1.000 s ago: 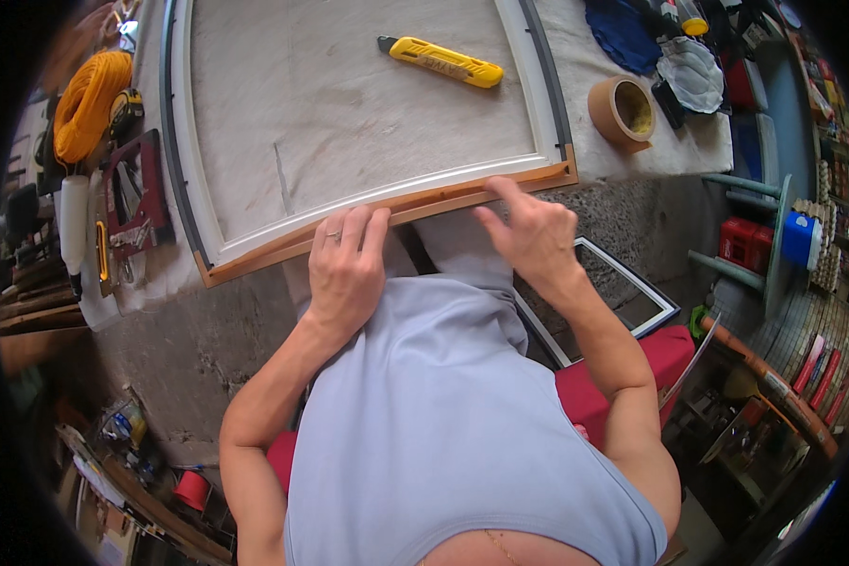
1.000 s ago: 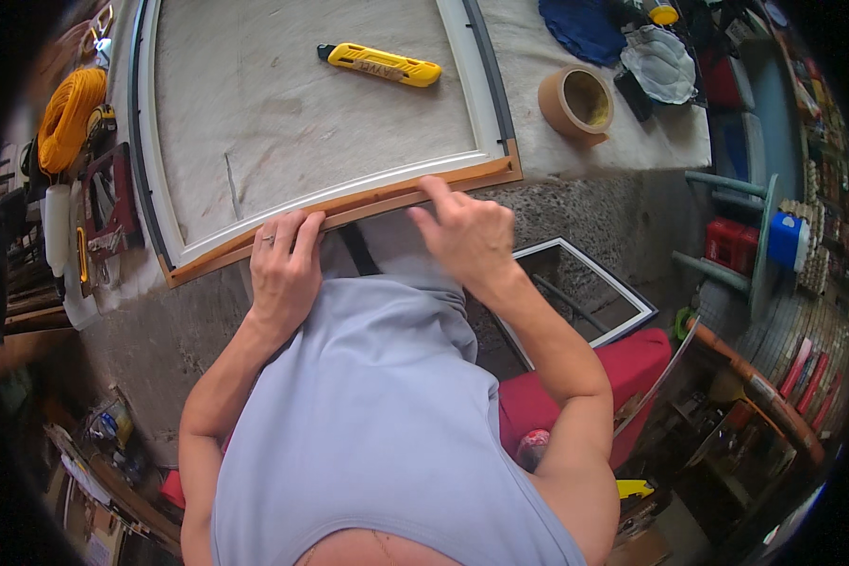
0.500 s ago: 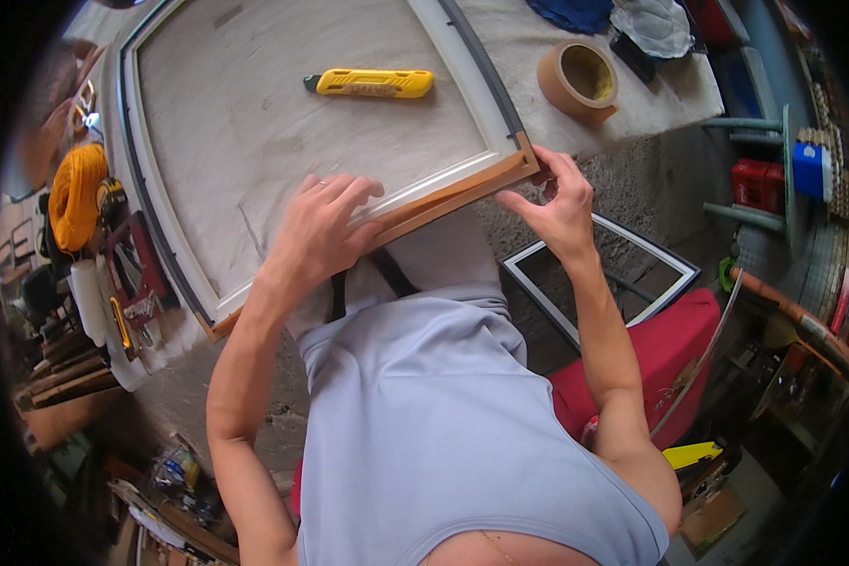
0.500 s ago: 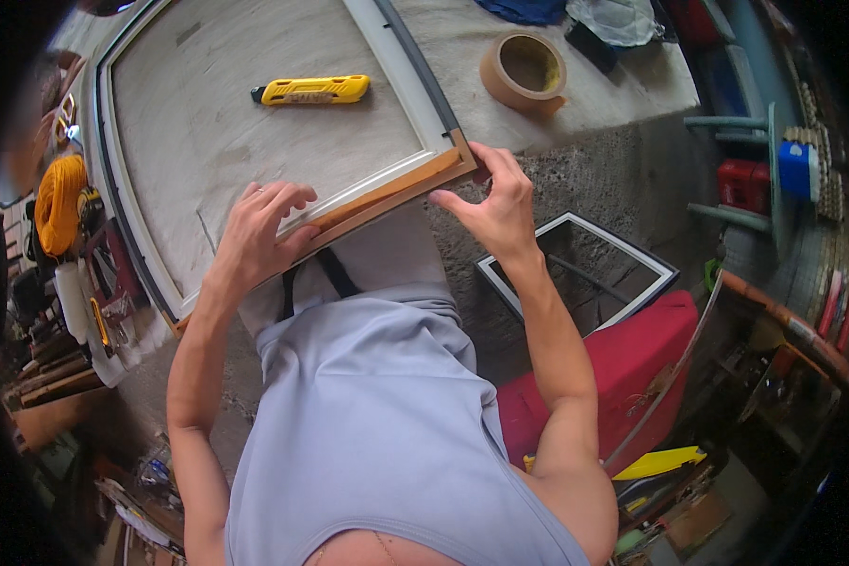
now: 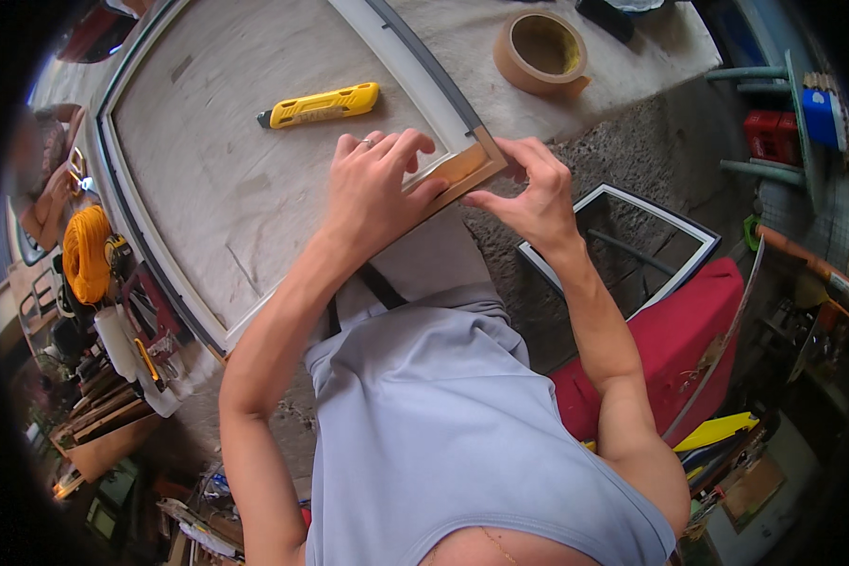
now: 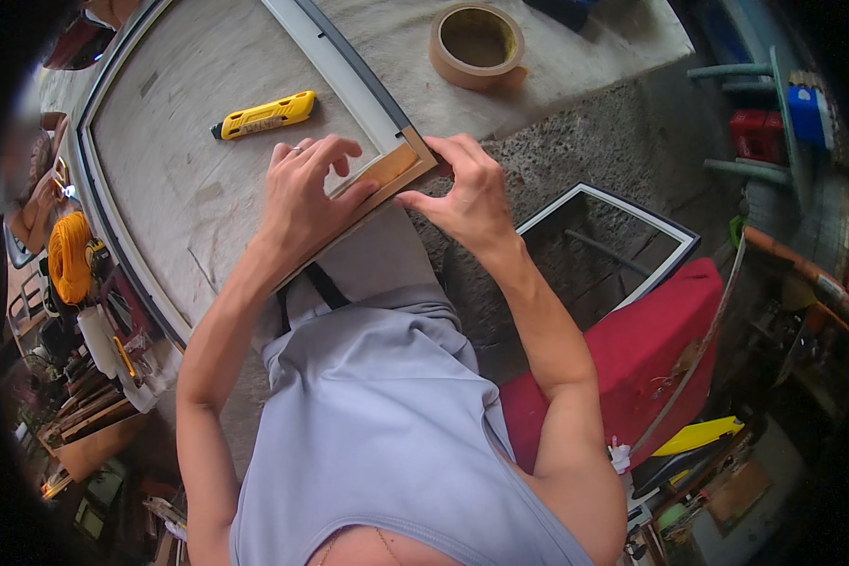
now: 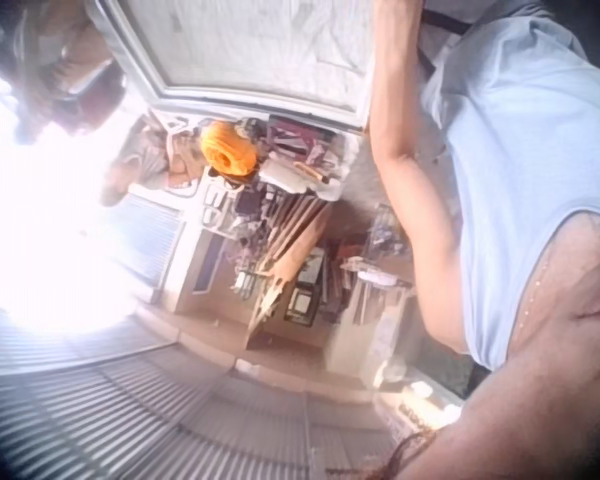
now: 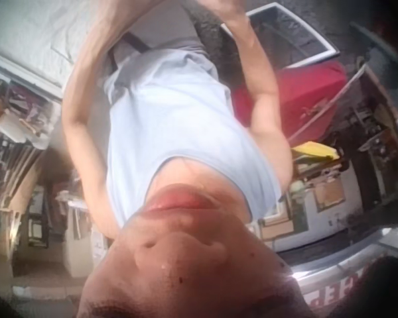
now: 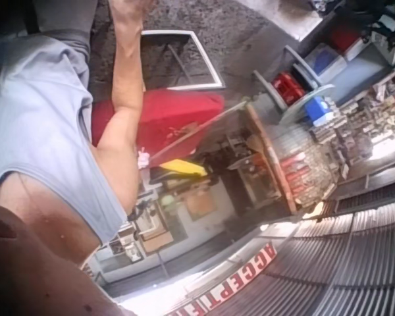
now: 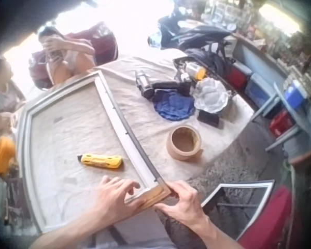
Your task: The person assembles a rectangular frame by applying brown tape to its edges. They measure, cut, and press the tape along each side, then trim excess with a utility knife. The process is repeated for multiple sides of the frame.
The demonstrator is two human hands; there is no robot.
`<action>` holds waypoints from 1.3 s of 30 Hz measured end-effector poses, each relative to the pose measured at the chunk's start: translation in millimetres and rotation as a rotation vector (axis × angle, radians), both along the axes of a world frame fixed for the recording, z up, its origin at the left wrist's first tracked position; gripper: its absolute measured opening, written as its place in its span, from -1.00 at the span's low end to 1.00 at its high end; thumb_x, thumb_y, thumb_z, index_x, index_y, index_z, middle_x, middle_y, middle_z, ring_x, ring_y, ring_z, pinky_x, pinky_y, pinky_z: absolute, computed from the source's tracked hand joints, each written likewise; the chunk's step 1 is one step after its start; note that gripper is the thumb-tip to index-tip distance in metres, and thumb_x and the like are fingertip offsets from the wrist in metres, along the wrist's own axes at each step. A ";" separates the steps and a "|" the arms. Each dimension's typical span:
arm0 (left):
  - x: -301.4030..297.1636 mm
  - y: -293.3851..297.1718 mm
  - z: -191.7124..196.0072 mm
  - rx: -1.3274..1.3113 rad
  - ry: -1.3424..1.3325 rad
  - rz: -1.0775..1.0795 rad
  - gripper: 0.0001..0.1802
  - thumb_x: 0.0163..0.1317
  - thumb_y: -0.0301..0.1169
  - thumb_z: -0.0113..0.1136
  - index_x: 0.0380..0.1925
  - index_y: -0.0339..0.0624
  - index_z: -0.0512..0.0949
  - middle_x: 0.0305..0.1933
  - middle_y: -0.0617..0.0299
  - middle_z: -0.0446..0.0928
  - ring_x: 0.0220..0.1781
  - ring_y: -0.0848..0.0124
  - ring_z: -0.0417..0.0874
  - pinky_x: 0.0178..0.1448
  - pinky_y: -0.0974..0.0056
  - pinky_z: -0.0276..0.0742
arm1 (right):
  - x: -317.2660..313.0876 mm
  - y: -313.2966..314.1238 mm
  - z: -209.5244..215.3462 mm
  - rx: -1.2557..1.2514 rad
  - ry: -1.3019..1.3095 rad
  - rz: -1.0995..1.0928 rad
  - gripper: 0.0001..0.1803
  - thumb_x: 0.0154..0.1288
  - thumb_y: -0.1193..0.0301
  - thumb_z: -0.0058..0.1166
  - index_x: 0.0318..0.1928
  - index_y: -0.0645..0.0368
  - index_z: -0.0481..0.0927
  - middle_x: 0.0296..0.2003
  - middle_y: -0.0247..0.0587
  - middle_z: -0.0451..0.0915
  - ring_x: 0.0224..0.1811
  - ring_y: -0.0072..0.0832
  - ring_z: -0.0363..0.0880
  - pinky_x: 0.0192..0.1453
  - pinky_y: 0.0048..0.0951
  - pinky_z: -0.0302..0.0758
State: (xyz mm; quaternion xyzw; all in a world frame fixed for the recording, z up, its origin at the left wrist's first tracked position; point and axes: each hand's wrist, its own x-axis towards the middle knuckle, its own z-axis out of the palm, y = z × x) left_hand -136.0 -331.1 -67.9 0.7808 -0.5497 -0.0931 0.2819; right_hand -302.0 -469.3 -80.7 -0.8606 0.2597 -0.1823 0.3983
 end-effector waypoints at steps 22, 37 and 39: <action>-10.4 -49.8 -3.1 -0.030 -0.081 0.009 -0.55 -0.18 -0.23 0.52 -0.23 0.07 0.56 -0.39 0.42 0.55 -0.22 0.39 0.54 -0.06 0.18 0.22 | 2.9 -4.6 11.1 -0.023 0.061 0.056 -0.37 -0.23 0.23 0.57 -0.11 0.25 0.62 -0.22 -0.09 0.56 -0.20 -0.13 0.63 -0.11 -0.19 0.57; 10.4 39.3 9.6 0.169 -0.184 0.013 -0.52 -0.08 -0.07 0.48 -0.14 0.11 0.56 -0.18 0.39 0.56 -0.03 0.30 0.49 0.02 0.13 0.21 | 9.1 3.9 4.9 0.080 0.028 -0.068 -0.25 -0.19 0.13 0.59 -0.05 0.41 0.63 -0.22 -0.05 0.62 -0.22 -0.28 0.65 -0.12 -0.32 0.58; 14.4 55.9 11.6 0.192 -0.187 0.018 -0.52 -0.07 -0.07 0.48 -0.14 0.12 0.56 -0.18 0.38 0.55 -0.02 0.30 0.49 0.03 0.13 0.22 | 9.3 3.9 4.0 0.046 0.036 -0.071 -0.26 -0.20 0.13 0.60 -0.06 0.40 0.64 -0.26 -0.07 0.62 -0.26 -0.34 0.64 -0.16 -0.36 0.57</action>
